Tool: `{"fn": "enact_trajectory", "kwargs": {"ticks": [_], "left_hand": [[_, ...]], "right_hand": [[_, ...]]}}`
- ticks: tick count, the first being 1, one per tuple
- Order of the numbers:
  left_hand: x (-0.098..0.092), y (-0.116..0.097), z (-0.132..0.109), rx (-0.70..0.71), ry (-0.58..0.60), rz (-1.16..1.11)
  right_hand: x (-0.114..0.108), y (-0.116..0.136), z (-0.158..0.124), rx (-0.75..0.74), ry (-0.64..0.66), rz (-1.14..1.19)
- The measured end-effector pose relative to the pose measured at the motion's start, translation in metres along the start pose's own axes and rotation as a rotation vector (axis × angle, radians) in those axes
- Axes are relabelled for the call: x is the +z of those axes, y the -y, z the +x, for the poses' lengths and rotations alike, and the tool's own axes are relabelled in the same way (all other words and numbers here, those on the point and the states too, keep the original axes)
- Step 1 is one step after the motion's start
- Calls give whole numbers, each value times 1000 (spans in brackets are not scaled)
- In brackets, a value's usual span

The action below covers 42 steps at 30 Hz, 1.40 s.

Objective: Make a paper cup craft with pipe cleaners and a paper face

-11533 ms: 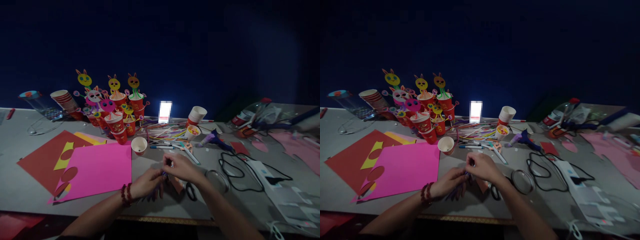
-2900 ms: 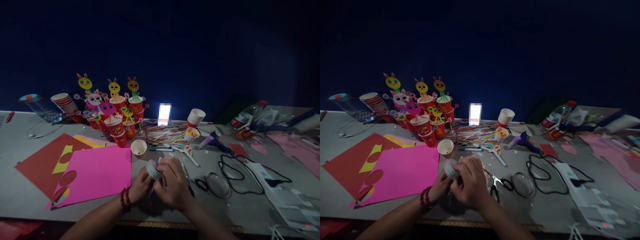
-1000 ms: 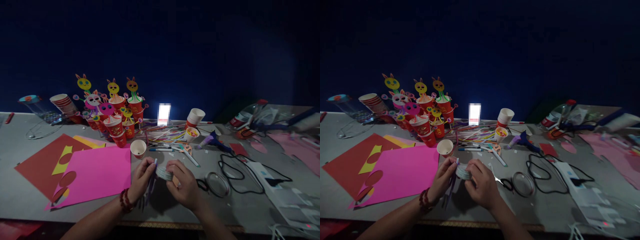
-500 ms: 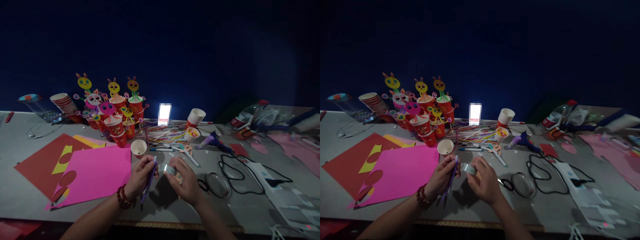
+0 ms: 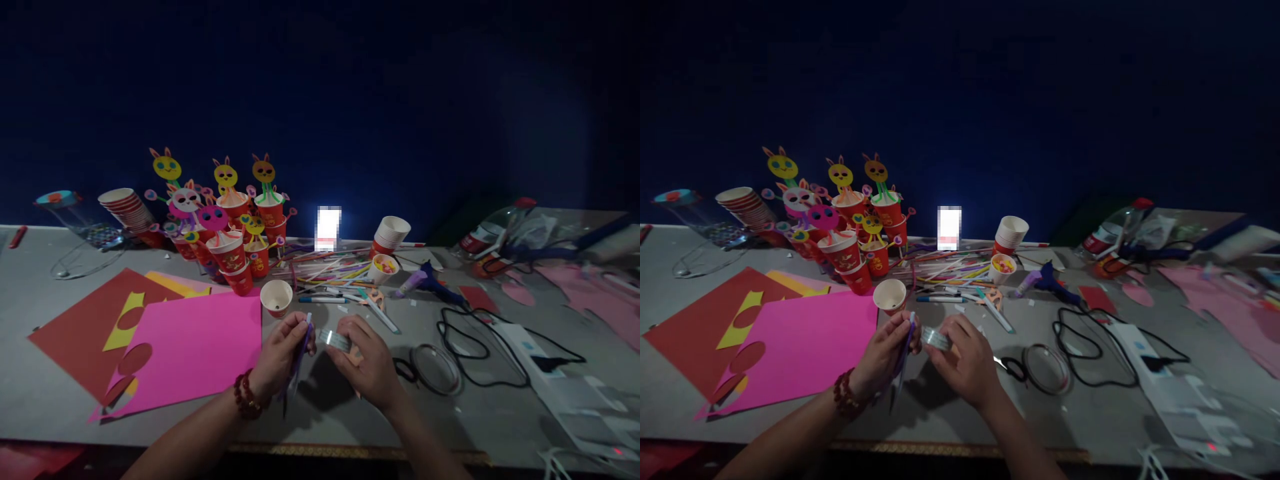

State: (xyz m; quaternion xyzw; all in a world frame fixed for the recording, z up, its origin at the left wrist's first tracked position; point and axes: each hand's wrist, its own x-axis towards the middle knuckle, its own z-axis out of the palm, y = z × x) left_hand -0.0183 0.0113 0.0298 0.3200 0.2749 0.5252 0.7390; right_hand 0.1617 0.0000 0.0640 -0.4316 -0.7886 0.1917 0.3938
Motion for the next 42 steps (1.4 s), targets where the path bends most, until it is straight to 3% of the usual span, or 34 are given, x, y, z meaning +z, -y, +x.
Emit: {"fn": "enact_trajectory", "kwargs": {"ticks": [5, 9, 13, 15, 20, 24, 30, 37, 42], "left_hand": [[0, -1, 0, -12, 44, 59], [1, -5, 0, -40, 0, 68], [1, -9, 1, -79, -72, 53], [2, -10, 1, -78, -105, 73], [4, -8, 2, -99, -113, 118], [4, -6, 2, -154, -110, 90], [3, -4, 1, -167, -86, 127], [3, -6, -2, -139, 49, 131], [4, -4, -3, -104, 98, 87]], "right_hand": [[-2, -2, -2, 28, 9, 15], [-4, -8, -8, 66, 59, 85], [-18, -27, -23, 243, 93, 62], [-34, -39, -38, 368, 51, -43], [-68, -61, -88, 460, 191, -475], [-61, -64, -115, 433, 168, -626], [-44, -58, -110, 471, 167, -711], [-44, -56, -104, 600, 216, -660], [-51, -67, -103, 727, 82, -487]]}}
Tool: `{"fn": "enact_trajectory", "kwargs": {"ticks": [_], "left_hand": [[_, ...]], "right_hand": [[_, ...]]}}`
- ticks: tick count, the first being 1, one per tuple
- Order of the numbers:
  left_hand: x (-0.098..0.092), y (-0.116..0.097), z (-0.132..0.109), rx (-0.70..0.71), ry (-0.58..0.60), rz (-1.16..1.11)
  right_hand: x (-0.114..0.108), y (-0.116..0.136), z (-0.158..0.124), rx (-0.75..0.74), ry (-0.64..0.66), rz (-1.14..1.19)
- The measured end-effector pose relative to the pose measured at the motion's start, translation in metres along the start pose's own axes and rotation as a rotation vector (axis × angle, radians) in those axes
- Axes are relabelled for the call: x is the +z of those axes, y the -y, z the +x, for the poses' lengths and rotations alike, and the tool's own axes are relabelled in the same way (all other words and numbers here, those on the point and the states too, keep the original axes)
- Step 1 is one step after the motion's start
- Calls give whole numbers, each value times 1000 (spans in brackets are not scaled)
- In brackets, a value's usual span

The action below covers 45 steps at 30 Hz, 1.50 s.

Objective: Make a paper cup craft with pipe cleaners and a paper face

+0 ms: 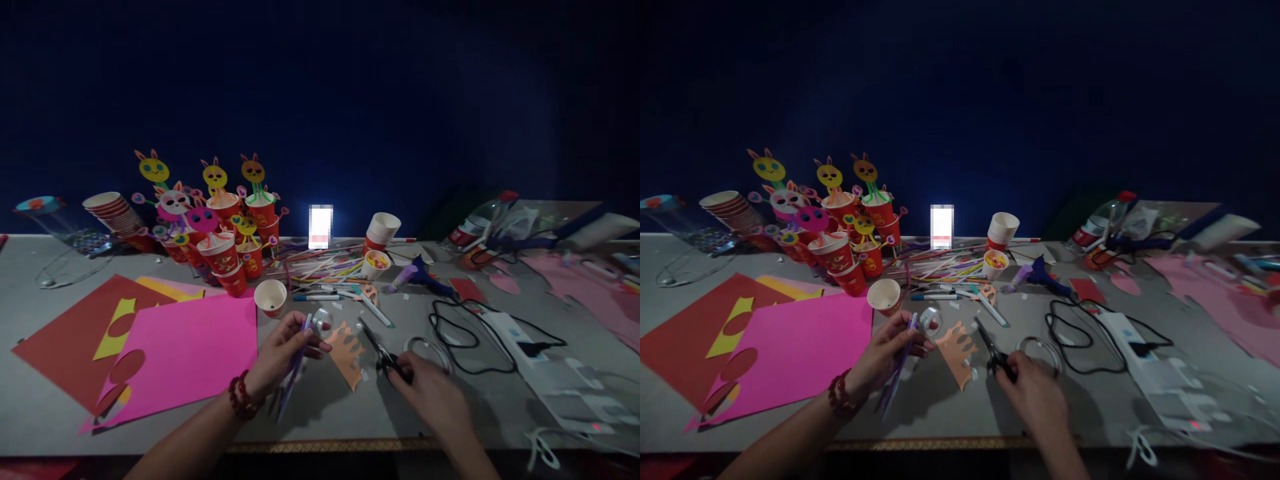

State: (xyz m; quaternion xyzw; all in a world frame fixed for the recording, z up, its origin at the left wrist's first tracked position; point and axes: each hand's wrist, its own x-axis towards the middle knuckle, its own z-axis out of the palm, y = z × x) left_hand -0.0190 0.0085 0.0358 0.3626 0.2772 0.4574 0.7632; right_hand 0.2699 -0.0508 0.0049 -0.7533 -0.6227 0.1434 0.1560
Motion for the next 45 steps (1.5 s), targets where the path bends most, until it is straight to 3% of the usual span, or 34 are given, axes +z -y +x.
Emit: {"fn": "enact_trajectory", "kwargs": {"ticks": [4, 7, 12, 15, 32, 37, 41, 43, 45], "left_hand": [[3, -1, -1, 4, -6, -14], [3, -1, 0, 6, -2, -34], [2, 1, 1, 9, -47, -66], [3, 2, 1, 8, -47, -86], [6, 6, -1, -38, -4, -111], [6, 5, -1, -24, 8, -94], [5, 6, 0, -9, 30, -75], [4, 6, 0, 13, 66, -67], [4, 6, 0, 38, 108, -52]], "right_hand": [[-8, -5, 2, 100, 64, 541], [-10, 7, -8, 174, 215, 857], [6, 51, -35, 127, 650, 1081], [20, 70, -41, 103, 749, 1104], [50, 89, -30, 100, 653, 1133], [50, 87, -31, 79, 583, 1138], [42, 80, -30, 13, 602, 1162], [34, 77, -26, -18, 497, 1223], [24, 79, -20, -32, 295, 1219]]}}
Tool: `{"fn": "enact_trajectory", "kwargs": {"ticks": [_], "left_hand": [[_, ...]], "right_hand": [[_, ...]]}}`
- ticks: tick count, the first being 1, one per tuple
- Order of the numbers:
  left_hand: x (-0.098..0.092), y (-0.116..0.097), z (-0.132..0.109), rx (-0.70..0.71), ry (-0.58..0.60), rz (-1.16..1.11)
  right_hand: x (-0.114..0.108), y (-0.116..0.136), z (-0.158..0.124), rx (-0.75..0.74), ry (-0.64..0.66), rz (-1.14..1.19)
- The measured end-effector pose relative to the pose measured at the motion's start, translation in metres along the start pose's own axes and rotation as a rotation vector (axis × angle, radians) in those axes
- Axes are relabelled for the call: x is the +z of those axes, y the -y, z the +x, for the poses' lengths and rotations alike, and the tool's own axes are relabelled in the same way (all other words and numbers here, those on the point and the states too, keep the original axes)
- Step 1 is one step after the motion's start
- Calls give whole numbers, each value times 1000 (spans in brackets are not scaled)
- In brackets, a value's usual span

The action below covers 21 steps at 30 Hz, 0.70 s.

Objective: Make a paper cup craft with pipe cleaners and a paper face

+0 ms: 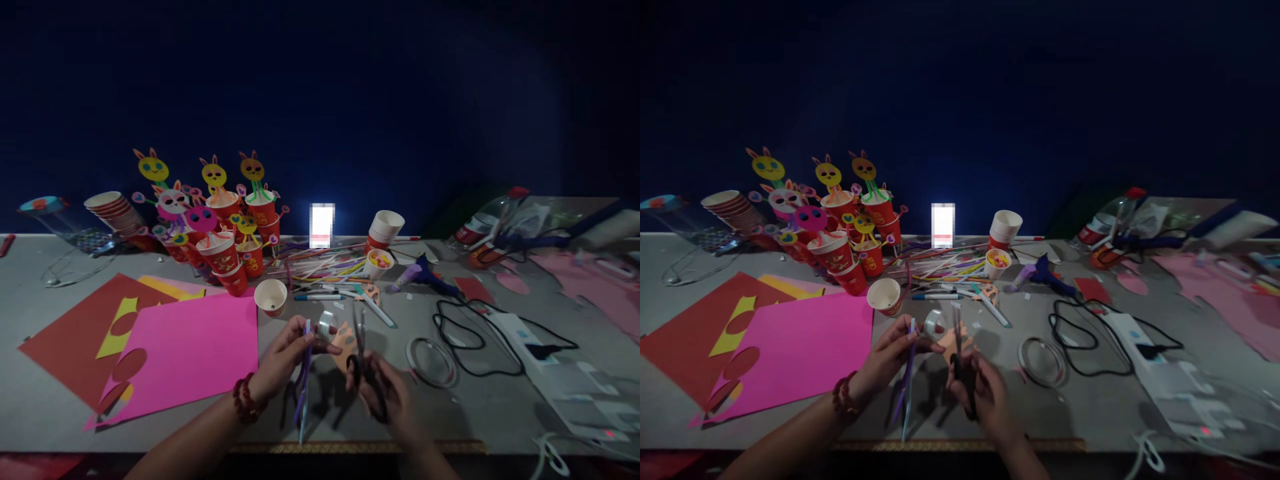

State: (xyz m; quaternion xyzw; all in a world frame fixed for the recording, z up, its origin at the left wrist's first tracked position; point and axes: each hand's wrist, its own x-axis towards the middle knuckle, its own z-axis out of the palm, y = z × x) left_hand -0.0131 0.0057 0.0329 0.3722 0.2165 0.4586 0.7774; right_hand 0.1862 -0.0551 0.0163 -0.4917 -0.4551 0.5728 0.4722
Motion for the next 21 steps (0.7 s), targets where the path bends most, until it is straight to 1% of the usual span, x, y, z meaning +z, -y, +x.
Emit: {"fn": "enact_trajectory", "kwargs": {"ticks": [2, 5, 8, 10, 11, 12, 13, 15, 17, 18, 19, 21], "left_hand": [[-1, 0, 0, 13, 41, 20], [-3, 1, -2, 31, 83, 68], [-4, 1, -3, 50, 87, 119], [-3, -1, -3, 55, 99, 124], [-3, -2, -3, 51, 110, 121], [-2, -3, -3, 47, 124, 117], [-1, -4, -3, 41, 140, 114], [0, -7, -3, 30, 162, 110], [1, -9, -4, 35, 168, 107], [1, -9, -4, 48, 161, 110], [1, -10, -4, 70, 149, 120], [3, -11, -5, 142, 114, 176]], "right_hand": [[1, 12, 7, -94, -130, -90], [8, 24, 18, -172, -171, -155], [15, 27, 28, -231, -231, -150], [16, 29, 36, -297, -289, -181], [15, 32, 40, -328, -291, -203], [14, 35, 44, -341, -256, -216], [12, 38, 48, -334, -189, -207], [8, 46, 54, -263, -12, -136], [6, 52, 57, -188, 111, -52], [5, 53, 58, -176, 130, -24], [6, 53, 58, -184, 124, -8], [8, 50, 56, -241, 69, 12]]}}
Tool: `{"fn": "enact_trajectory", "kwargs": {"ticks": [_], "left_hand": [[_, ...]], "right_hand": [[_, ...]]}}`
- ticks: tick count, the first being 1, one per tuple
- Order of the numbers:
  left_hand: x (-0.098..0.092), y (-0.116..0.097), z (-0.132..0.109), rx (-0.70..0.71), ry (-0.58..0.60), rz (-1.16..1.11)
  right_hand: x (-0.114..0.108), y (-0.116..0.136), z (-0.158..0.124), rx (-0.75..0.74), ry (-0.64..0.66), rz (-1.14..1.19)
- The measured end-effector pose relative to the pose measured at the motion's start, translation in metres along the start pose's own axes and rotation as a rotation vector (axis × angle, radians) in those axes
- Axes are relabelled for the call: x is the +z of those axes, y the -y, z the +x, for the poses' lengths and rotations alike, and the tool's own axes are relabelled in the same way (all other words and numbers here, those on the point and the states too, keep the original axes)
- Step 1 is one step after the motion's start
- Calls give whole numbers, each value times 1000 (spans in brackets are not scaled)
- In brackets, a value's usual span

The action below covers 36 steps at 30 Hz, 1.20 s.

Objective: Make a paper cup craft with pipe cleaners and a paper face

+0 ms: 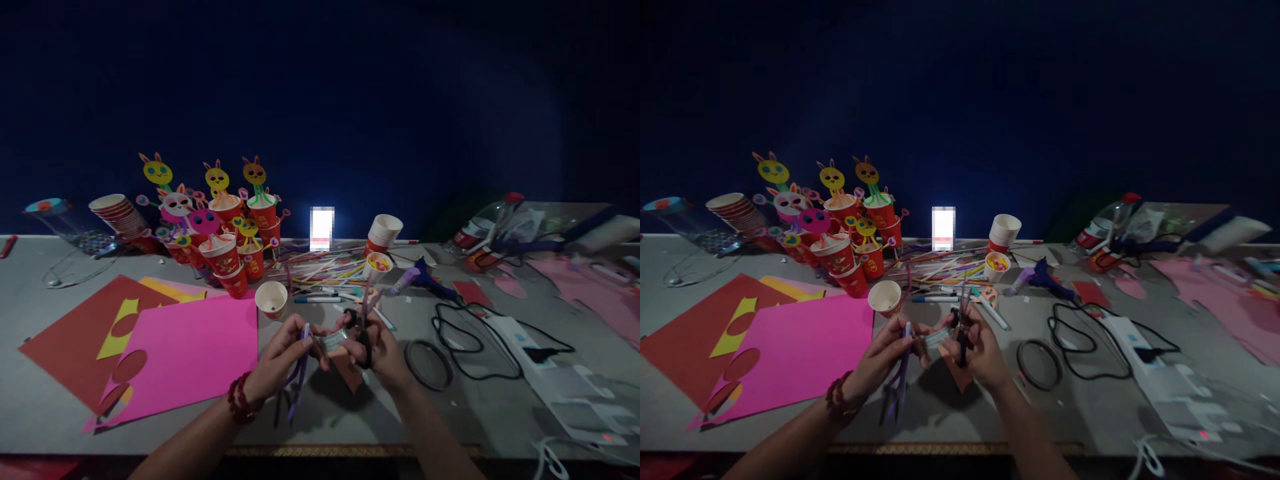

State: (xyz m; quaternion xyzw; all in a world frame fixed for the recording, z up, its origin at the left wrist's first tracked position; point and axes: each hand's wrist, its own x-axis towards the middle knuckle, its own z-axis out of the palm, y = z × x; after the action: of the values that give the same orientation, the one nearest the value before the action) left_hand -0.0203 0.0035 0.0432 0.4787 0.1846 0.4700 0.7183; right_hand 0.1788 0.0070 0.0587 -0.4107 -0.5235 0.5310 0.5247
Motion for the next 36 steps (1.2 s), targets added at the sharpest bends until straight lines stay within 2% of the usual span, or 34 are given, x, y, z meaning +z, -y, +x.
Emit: {"fn": "enact_trajectory", "kwargs": {"ticks": [4, 7, 12, 17, 22, 25, 29, 36], "left_hand": [[4, -4, -1, 175, -110, 162], [6, -7, -2, 229, -141, 173], [12, -10, -9, 208, -106, 241], [16, -9, -18, 160, -116, 419], [17, -7, -21, 288, -23, 706], [17, -6, -22, 365, -22, 904], [18, 2, -24, 365, -59, 1106], [17, 8, -20, 436, -45, 1274]], "right_hand": [[9, -7, -8, -115, -139, -45], [14, -9, -13, -178, -226, -87], [20, -12, -18, -275, -296, -182], [27, -19, -18, -393, -395, -236], [33, -24, -17, -497, -435, -364], [36, -29, -18, -473, -423, -369], [39, -33, -18, -375, -423, -267], [41, -29, -18, -253, -400, -158]]}}
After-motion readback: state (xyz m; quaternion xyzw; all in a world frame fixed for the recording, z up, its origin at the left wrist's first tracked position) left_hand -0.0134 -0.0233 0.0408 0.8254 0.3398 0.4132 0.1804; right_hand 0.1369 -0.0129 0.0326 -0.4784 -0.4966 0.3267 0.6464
